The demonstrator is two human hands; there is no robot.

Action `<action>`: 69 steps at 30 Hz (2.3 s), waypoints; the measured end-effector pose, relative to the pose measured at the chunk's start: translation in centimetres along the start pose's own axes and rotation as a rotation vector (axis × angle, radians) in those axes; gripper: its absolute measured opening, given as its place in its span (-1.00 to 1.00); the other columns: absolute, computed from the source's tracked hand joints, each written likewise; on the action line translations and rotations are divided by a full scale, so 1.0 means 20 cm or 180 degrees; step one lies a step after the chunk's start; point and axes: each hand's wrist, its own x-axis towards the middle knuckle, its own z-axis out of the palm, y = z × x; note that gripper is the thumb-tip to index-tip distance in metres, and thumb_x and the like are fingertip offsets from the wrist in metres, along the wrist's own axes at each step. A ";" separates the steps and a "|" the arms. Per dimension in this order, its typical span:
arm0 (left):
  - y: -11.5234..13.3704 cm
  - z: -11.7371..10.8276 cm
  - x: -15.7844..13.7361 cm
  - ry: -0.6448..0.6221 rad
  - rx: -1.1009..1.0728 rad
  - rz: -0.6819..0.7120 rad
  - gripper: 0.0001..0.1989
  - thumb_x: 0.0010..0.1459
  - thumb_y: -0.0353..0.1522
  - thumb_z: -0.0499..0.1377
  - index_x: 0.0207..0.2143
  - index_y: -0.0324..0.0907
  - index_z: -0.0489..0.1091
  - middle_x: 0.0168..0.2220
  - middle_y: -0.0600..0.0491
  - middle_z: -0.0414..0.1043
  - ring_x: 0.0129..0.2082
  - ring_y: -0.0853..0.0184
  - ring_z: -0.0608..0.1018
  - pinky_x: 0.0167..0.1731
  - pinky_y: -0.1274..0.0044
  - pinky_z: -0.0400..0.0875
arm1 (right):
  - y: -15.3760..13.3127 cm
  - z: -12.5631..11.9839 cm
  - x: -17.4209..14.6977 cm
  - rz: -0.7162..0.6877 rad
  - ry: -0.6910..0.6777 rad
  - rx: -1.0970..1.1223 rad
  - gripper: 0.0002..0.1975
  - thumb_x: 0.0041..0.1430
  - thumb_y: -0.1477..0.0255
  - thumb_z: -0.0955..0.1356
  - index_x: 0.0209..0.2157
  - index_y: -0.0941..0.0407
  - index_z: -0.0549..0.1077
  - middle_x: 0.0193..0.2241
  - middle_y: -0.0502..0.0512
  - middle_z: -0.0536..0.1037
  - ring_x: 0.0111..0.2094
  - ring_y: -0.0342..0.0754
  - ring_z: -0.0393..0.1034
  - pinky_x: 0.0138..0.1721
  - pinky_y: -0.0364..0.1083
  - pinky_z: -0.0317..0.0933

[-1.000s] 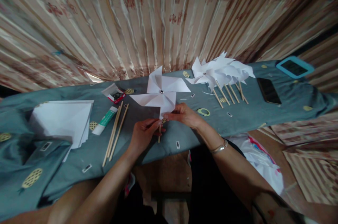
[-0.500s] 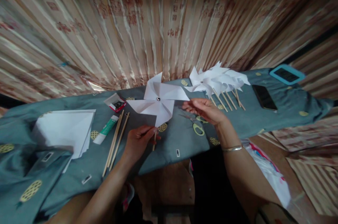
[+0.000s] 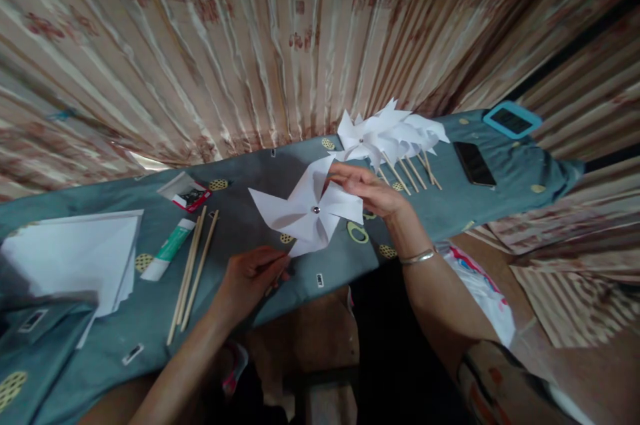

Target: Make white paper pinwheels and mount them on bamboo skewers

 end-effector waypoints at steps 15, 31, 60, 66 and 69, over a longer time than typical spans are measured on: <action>-0.02 0.02 0.01 0.0082 0.0046 -0.0156 -0.69 0.07 -0.18 0.21 -0.59 -0.18 0.52 -0.64 0.07 0.43 -0.66 0.41 0.39 -0.64 0.61 0.24 | 0.03 0.03 0.01 -0.0191 -0.0091 0.0087 -0.60 -0.03 0.36 0.57 -0.11 0.08 0.56 -0.27 -0.01 0.69 -0.29 -0.15 0.58 -0.21 -0.19 0.41; 0.01 0.01 0.02 0.0084 -0.0397 -0.0537 -0.67 -0.06 -0.12 0.27 -0.52 -0.22 0.55 -0.63 -0.01 0.52 -0.66 0.40 0.39 -0.64 0.59 0.26 | 0.02 0.12 0.02 -0.0114 0.0414 0.0057 -0.64 -0.06 0.45 0.53 -0.15 0.07 0.60 -0.36 -0.04 0.68 -0.36 -0.10 0.57 -0.27 -0.11 0.43; -0.03 0.04 0.02 0.0133 -0.0983 -0.0765 -0.65 -0.17 -0.21 0.40 -0.32 -0.23 0.61 -0.54 0.02 0.59 -0.55 0.28 0.59 -0.55 0.51 0.49 | 0.08 0.15 0.08 -0.0146 0.1001 0.0373 -0.57 -0.22 0.40 0.60 -0.21 0.05 0.57 -0.41 -0.04 0.69 -0.30 0.00 0.61 -0.26 -0.06 0.44; -0.04 0.06 0.02 0.0333 -0.1134 -0.0748 -0.66 -0.22 -0.20 0.42 -0.38 -0.22 0.58 -0.50 0.03 0.60 -0.51 0.22 0.64 -0.57 0.50 0.49 | 0.12 0.17 0.10 -0.0125 0.1195 0.0513 -0.58 -0.25 0.36 0.61 -0.26 0.05 0.58 -0.43 -0.05 0.69 -0.37 -0.02 0.60 -0.33 -0.08 0.43; -0.05 0.07 0.02 0.0423 -0.1151 -0.0748 -0.63 -0.22 -0.19 0.44 -0.37 -0.23 0.57 -0.50 0.00 0.61 -0.51 0.22 0.63 -0.55 0.49 0.50 | 0.14 0.19 0.10 -0.0105 0.1269 0.0596 -0.59 -0.28 0.34 0.62 -0.30 0.06 0.57 -0.42 -0.03 0.69 -0.37 -0.03 0.59 -0.32 -0.09 0.44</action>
